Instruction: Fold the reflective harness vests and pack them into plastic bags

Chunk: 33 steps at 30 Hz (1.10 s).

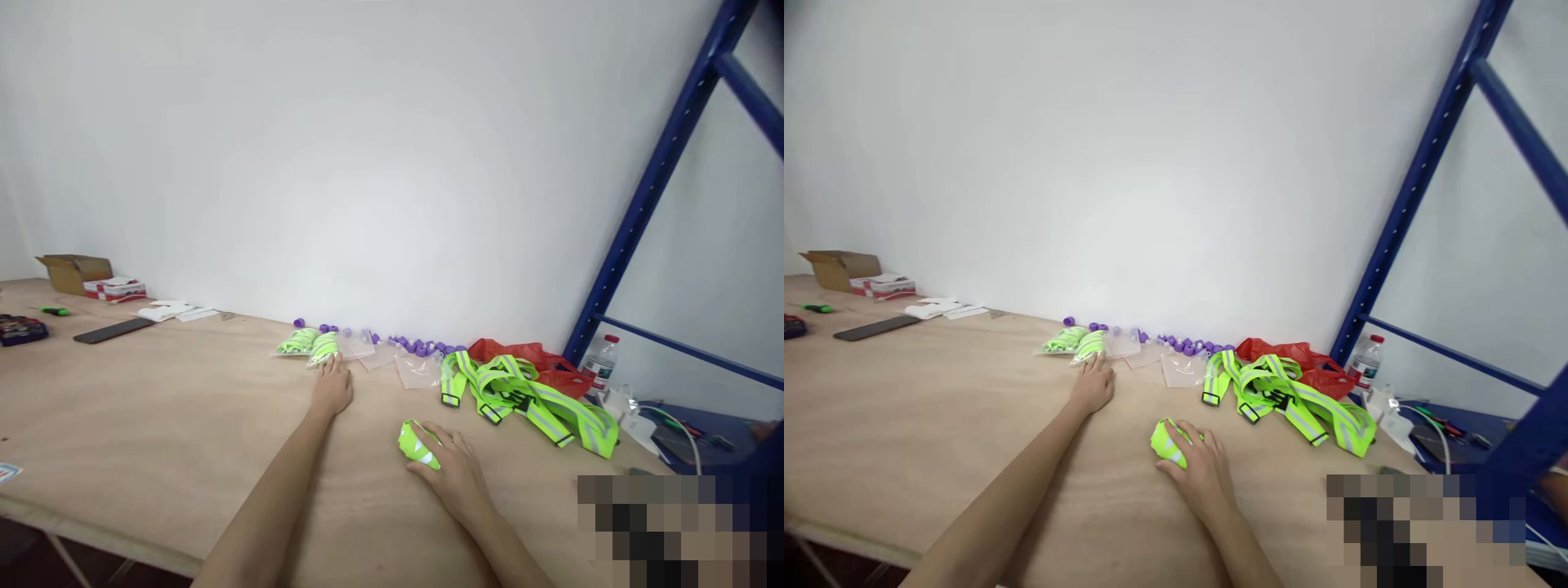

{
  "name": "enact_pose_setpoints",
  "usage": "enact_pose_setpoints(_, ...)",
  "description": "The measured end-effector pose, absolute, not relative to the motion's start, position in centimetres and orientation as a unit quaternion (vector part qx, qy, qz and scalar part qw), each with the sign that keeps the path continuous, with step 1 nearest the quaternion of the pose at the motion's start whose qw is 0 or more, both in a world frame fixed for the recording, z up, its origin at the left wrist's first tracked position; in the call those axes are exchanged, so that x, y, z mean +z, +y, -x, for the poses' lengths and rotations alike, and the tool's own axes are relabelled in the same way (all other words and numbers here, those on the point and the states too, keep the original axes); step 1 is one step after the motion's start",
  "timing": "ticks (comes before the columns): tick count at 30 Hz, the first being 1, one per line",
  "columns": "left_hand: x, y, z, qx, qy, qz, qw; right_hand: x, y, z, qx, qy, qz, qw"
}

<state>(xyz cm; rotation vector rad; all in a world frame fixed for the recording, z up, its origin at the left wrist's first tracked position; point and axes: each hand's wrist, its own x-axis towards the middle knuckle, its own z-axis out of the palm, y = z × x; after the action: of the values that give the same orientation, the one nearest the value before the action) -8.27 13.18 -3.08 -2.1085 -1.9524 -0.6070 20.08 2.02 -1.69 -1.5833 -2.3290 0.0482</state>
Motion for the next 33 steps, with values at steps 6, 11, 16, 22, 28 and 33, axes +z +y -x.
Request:
enact_pose_setpoints(6, -3.4, 15.5, 8.7, -0.18, -0.668, 0.711, 0.122, -0.8, 2.1, -21.4, 0.064, -0.866, 0.485, 0.107)
enact_pose_setpoints(11, -3.6, 17.0, 8.7, -0.184, -0.633, 0.739, 0.138, -1.6, 2.7, -21.9, 0.034, -0.864, 0.485, 0.131)
enact_pose_setpoints(16, -3.5, 18.1, 8.1, -0.18, -0.583, 0.777, 0.155, -2.4, 3.0, -21.8, 0.017, -0.872, 0.46, 0.168)
enact_pose_setpoints(22, -3.6, 18.8, 7.7, -0.174, -0.622, 0.747, 0.155, -2.6, 3.0, -22.0, -0.004, -0.872, 0.449, 0.194)
enact_pose_setpoints(28, -3.8, 19.4, 7.5, -0.171, -0.625, 0.751, 0.127, -2.5, 2.9, -21.7, -0.018, -0.874, 0.443, 0.199)
enact_pose_setpoints(33, -3.8, 19.4, 7.5, -0.174, -0.625, 0.752, 0.118, -2.4, 2.9, -21.6, -0.023, -0.874, 0.442, 0.201)
